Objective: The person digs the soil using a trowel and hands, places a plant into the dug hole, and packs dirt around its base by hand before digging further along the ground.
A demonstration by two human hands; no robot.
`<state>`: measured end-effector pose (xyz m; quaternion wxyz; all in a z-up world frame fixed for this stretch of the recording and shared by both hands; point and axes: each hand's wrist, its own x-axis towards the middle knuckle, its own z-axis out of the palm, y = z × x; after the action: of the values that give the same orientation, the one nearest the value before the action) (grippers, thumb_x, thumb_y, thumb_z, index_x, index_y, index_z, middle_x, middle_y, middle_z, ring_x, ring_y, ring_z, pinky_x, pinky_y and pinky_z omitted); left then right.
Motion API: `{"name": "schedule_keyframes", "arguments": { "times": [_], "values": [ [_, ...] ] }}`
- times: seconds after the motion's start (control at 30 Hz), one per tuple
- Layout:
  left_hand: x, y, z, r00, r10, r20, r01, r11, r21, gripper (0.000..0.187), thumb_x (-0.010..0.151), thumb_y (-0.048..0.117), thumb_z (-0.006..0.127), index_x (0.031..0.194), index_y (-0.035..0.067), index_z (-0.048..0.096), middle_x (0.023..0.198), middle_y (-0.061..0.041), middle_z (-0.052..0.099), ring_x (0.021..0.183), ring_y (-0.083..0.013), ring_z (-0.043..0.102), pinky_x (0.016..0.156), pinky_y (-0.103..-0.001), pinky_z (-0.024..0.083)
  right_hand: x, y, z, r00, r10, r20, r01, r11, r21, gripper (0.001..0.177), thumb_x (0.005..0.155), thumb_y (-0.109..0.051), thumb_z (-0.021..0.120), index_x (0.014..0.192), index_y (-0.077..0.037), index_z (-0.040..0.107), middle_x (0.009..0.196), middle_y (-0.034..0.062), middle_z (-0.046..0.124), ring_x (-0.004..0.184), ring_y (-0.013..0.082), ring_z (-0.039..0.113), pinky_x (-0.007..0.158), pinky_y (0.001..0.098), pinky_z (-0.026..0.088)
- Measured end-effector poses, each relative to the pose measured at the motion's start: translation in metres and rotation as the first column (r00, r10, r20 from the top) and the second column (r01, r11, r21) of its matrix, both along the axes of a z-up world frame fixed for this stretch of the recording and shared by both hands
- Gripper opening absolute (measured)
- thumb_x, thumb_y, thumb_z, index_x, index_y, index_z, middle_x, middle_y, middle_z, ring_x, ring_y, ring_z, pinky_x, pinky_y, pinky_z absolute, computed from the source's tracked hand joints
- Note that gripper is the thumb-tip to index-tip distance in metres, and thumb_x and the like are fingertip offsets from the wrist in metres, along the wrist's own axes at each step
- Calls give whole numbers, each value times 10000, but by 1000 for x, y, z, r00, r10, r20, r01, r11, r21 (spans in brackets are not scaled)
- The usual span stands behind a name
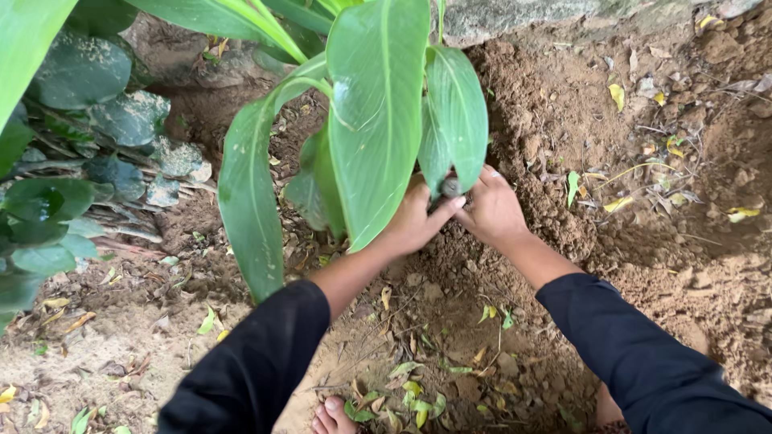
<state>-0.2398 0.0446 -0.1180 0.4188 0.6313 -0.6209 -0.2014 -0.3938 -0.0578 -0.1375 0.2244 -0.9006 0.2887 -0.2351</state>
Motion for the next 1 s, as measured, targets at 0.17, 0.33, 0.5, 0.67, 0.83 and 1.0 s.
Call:
{"name": "schedule_keyframes", "arguments": {
  "times": [0.17,0.33,0.5,0.67,0.83,1.0],
  "values": [
    [-8,-45,-48,926,325,-192,-248,907,339,482,994,441,614,1219,26,709,1112,-162,754,976,-314,714,914,-482,565,-4,-5,-14,865,21,-502,-12,1000,23,840,964,-559,551,1608,-73,316,1620,125,319,1407,317,368,1136,475,327],
    [19,-66,-95,781,459,-424,-368,886,282,508,1002,422,627,1161,-51,718,1067,-193,782,930,-355,722,875,-518,569,-3,0,-39,721,-15,-692,-102,987,-126,805,1019,-608,328,1595,-79,138,1680,93,155,1544,214,108,1252,402,85],
    [32,-32,-120,686,555,-471,-500,829,250,492,997,416,640,1160,-42,716,1080,-197,769,945,-360,715,882,-519,554,-4,-1,-57,851,-88,-518,-11,983,-185,813,988,-549,388,1597,-54,177,1660,90,220,1543,227,171,1252,376,117],
    [71,-38,-127,694,574,-435,-522,817,244,477,991,410,653,1159,-32,714,1094,-200,755,960,-365,709,889,-519,539,0,-4,-56,855,-73,-514,4,991,-135,792,962,-523,444,1573,-79,207,1642,92,240,1516,237,207,1233,393,135],
    [116,6,-124,698,620,-357,-565,784,258,463,985,404,666,1158,-22,713,1107,-203,742,974,-370,702,895,-520,524,0,-2,-49,845,-68,-531,51,998,-47,787,948,-520,462,1586,-123,232,1648,59,270,1504,222,247,1221,391,175],
    [175,3,-101,762,609,-221,-568,792,225,449,979,398,679,1157,-13,711,1121,-206,729,989,-375,694,902,-520,508,0,0,-51,832,-85,-548,46,995,-85,761,963,-512,452,1588,-127,254,1648,50,289,1495,199,288,1219,403,202]
  ]
}}
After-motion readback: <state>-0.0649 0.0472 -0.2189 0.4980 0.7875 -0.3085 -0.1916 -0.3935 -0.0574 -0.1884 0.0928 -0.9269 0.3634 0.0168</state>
